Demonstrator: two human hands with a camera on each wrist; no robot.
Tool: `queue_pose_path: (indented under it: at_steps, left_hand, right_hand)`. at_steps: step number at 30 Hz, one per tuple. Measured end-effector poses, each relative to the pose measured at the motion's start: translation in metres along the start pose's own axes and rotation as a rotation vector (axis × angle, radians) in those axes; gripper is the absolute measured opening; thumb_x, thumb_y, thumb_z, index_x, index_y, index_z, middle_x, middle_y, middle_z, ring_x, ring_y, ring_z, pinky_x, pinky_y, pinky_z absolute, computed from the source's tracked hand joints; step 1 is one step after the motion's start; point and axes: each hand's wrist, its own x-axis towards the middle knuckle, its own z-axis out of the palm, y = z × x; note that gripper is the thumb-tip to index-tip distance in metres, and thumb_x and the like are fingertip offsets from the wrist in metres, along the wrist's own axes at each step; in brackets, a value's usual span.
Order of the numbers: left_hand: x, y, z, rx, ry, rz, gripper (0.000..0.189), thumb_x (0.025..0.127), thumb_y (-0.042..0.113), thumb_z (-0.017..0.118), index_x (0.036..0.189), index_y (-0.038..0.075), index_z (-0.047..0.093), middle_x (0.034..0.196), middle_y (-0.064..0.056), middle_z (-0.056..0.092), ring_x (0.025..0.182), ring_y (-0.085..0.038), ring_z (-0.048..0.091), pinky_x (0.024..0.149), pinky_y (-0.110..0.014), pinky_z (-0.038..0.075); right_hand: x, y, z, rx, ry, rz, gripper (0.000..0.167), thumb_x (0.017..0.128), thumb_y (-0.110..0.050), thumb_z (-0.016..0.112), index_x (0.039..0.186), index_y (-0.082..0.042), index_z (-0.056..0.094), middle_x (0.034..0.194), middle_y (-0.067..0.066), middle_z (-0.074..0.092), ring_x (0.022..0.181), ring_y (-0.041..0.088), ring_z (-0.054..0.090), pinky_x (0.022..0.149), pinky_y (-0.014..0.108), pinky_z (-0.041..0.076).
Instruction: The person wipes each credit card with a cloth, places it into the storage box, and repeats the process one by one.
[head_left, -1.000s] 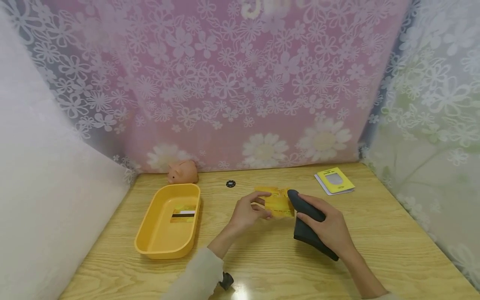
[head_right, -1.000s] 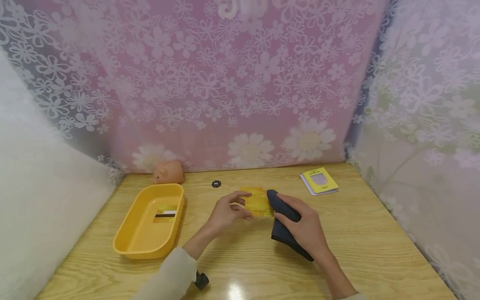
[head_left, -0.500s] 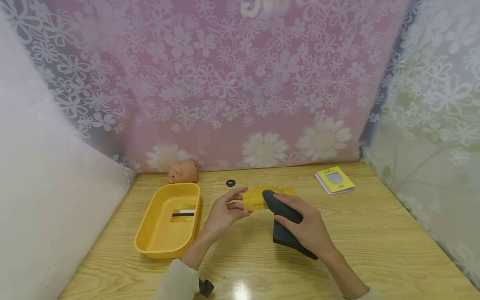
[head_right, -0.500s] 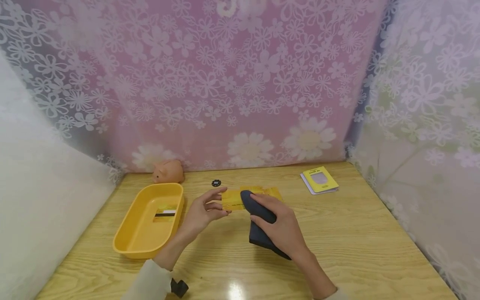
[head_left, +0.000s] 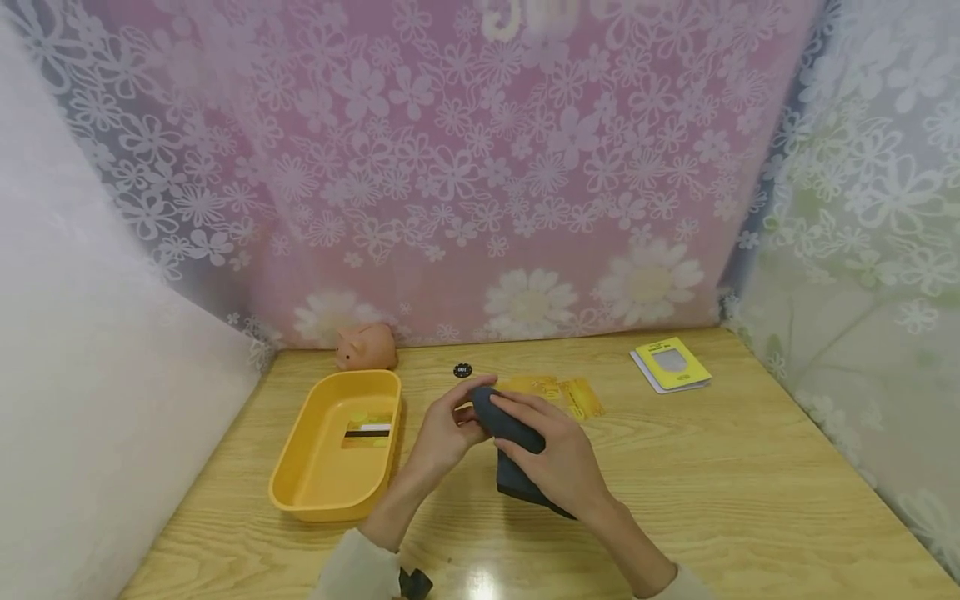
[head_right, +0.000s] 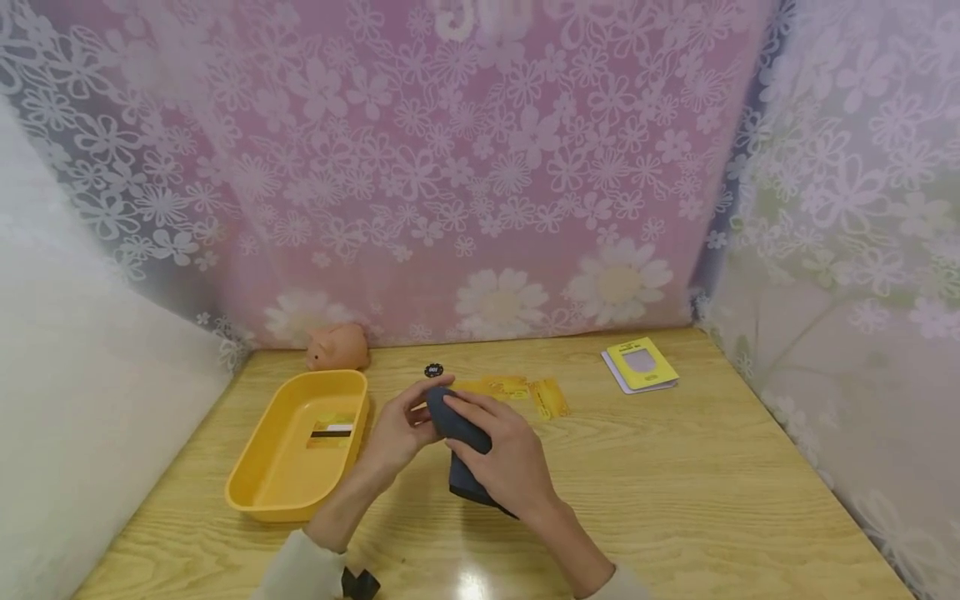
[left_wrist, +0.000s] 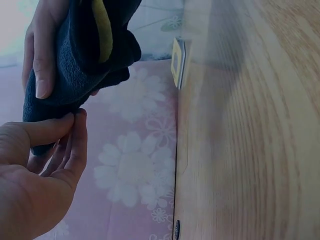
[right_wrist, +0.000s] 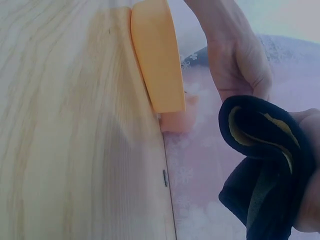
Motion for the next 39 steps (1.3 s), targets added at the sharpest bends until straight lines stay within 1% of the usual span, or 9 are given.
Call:
queue_pose_path:
  at_steps: [5,8,10,15,18,24,31,34,39]
  left_hand:
    - [0.000,0.001,-0.002,-0.010,0.028,0.001,0.057,0.097,-0.001,0.071,0.148,0.020,0.058,0.129,-0.015,0.062,0.105,-0.027,0.072,0.092,-0.036,0.062]
    - [-0.001,0.000,-0.004,-0.007,0.044,-0.003,0.058,0.095,-0.002,0.073,0.146,0.022,0.060,0.127,-0.014,0.060,0.103,-0.026,0.071,0.091,-0.036,0.062]
    - [-0.002,0.000,-0.006,-0.021,0.053,-0.004,0.059,0.094,-0.003,0.073,0.146,0.021,0.061,0.126,-0.015,0.058,0.102,-0.026,0.070,0.090,-0.037,0.063]
    - [-0.001,0.000,-0.009,-0.047,0.067,-0.001,0.059,0.093,-0.006,0.073,0.146,0.016,0.061,0.122,-0.016,0.055,0.098,-0.024,0.069,0.091,-0.040,0.063]
    - [-0.001,0.001,-0.011,-0.034,0.063,-0.002,0.059,0.093,-0.006,0.072,0.145,0.019,0.062,0.123,-0.015,0.055,0.098,-0.023,0.068,0.092,-0.041,0.063]
    - [-0.001,0.000,-0.016,-0.048,0.053,-0.017,0.059,0.094,-0.007,0.071,0.146,0.020,0.062,0.126,-0.016,0.052,0.100,-0.024,0.068,0.095,-0.046,0.061]
    - [-0.003,-0.003,-0.022,-0.010,0.052,-0.029,0.061,0.093,-0.004,0.074,0.147,0.024,0.061,0.132,-0.016,0.053,0.103,-0.024,0.069,0.092,-0.038,0.062]
    - [-0.003,-0.003,-0.022,-0.003,0.051,-0.026,0.062,0.093,-0.003,0.074,0.147,0.024,0.061,0.133,-0.016,0.053,0.104,-0.025,0.069,0.093,-0.038,0.062]
    - [-0.002,-0.003,-0.020,0.004,0.043,-0.012,0.061,0.094,-0.004,0.073,0.147,0.024,0.060,0.133,-0.016,0.053,0.104,-0.027,0.069,0.094,-0.041,0.062]
  right_hand:
    - [0.001,-0.001,0.002,-0.060,0.046,-0.002,0.062,0.084,-0.013,0.088,0.141,-0.026,0.068,0.142,-0.002,0.063,0.123,0.027,0.066,0.090,0.046,0.062]
    - [0.000,0.003,0.000,-0.079,0.072,-0.006,0.062,0.083,-0.011,0.089,0.140,-0.023,0.068,0.142,0.001,0.064,0.121,0.028,0.067,0.087,0.046,0.063]
    - [-0.001,0.007,-0.003,-0.082,0.088,-0.004,0.061,0.083,-0.009,0.089,0.140,-0.022,0.069,0.142,0.002,0.064,0.120,0.028,0.068,0.086,0.046,0.063]
    - [-0.002,0.019,-0.011,-0.102,0.113,0.012,0.060,0.084,-0.010,0.088,0.139,-0.020,0.069,0.140,0.002,0.066,0.124,0.027,0.066,0.092,0.047,0.061]
    - [-0.004,0.027,-0.017,-0.111,0.126,0.031,0.060,0.084,-0.010,0.088,0.139,-0.020,0.069,0.139,0.003,0.066,0.126,0.028,0.064,0.093,0.048,0.060]
    - [-0.009,0.042,-0.027,-0.131,0.149,0.073,0.059,0.084,-0.011,0.088,0.139,-0.020,0.069,0.138,0.006,0.067,0.126,0.031,0.064,0.090,0.049,0.061]
    - [-0.012,0.052,-0.036,-0.142,0.162,0.124,0.059,0.085,-0.010,0.088,0.140,-0.020,0.069,0.139,0.008,0.066,0.129,0.034,0.062,0.094,0.053,0.059]
    - [-0.012,0.051,-0.037,-0.140,0.168,0.112,0.060,0.084,-0.009,0.088,0.140,-0.020,0.069,0.140,0.007,0.066,0.129,0.032,0.062,0.094,0.051,0.059]
    - [-0.010,0.041,-0.032,-0.108,0.150,0.061,0.061,0.084,-0.008,0.088,0.140,-0.020,0.069,0.140,0.004,0.065,0.129,0.027,0.062,0.095,0.041,0.060]
